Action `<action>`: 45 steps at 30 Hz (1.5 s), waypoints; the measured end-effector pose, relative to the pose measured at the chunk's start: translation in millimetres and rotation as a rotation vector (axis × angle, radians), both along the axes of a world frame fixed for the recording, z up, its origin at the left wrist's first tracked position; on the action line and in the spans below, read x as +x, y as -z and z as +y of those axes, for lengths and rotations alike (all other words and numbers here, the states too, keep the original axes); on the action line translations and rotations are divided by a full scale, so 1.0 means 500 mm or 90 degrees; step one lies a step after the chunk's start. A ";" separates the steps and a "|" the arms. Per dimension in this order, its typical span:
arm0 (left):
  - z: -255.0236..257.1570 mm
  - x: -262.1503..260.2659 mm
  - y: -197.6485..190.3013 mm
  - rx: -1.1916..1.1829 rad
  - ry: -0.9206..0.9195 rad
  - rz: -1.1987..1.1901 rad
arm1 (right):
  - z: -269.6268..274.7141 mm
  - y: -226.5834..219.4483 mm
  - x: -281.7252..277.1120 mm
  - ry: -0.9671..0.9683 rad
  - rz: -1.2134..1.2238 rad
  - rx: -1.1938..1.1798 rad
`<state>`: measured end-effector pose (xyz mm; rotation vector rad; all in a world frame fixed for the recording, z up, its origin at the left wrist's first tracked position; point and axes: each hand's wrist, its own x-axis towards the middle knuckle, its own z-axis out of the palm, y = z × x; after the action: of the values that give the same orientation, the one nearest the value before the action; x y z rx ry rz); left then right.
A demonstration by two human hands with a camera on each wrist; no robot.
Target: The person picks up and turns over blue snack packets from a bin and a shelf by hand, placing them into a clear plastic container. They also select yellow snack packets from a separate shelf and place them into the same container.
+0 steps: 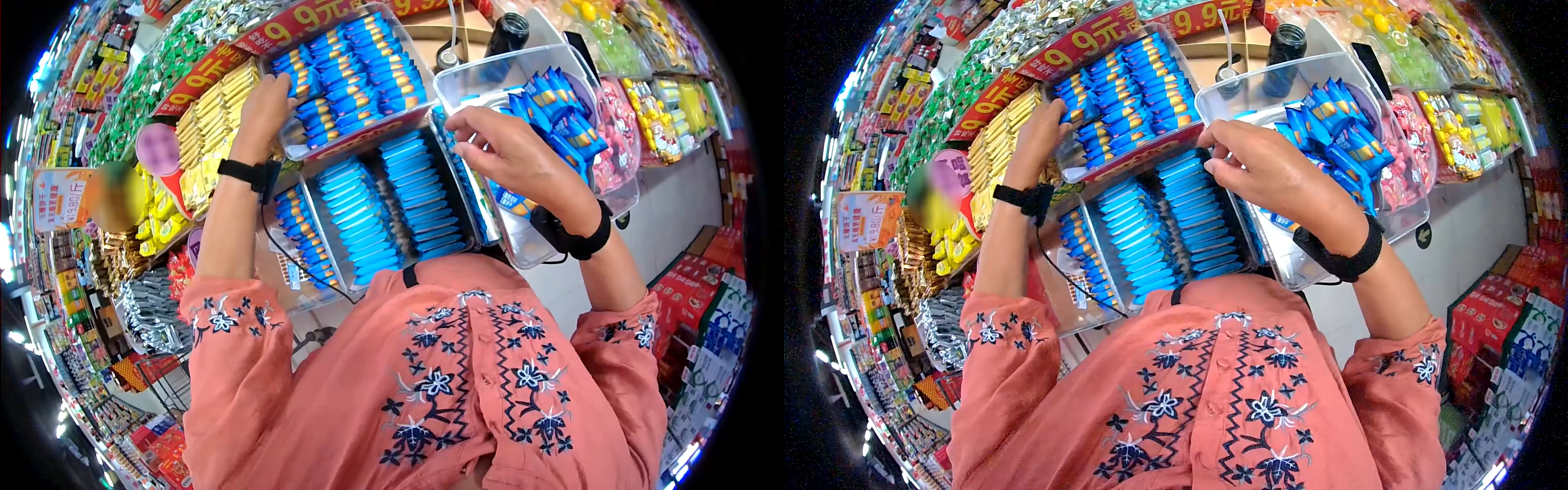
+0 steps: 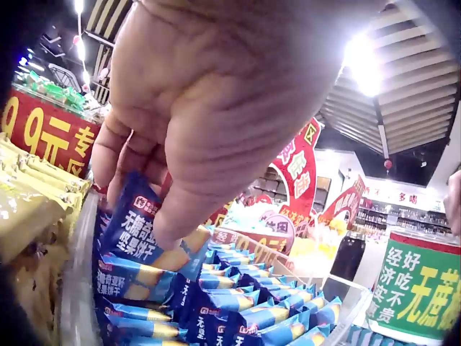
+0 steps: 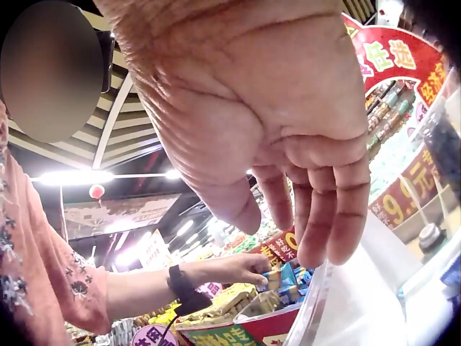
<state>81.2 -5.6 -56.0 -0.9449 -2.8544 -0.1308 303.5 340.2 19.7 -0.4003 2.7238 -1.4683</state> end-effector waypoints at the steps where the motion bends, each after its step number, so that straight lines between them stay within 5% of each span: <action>1: 0.001 -0.005 0.006 -0.019 0.004 0.008 | -0.001 0.001 -0.002 -0.002 0.005 0.003; 20: 0.019 -0.052 0.107 -0.186 0.028 0.150 | -0.003 -0.001 0.003 -0.028 0.003 0.012; 29: 0.029 -0.066 0.122 -0.181 -0.033 0.080 | -0.001 -0.004 0.003 -0.026 -0.006 0.003; 42: -0.002 -0.124 0.175 -0.110 0.079 0.053 | 0.050 -0.027 0.010 -0.023 -0.027 0.063; 45: 0.025 -0.090 0.130 -0.197 -0.024 0.013 | 0.092 -0.024 0.013 0.030 -0.037 0.030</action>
<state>36.1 6.8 -120.9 -0.9332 -2.9241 0.3325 310.0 386.1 31.7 -0.2893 2.7336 -1.3996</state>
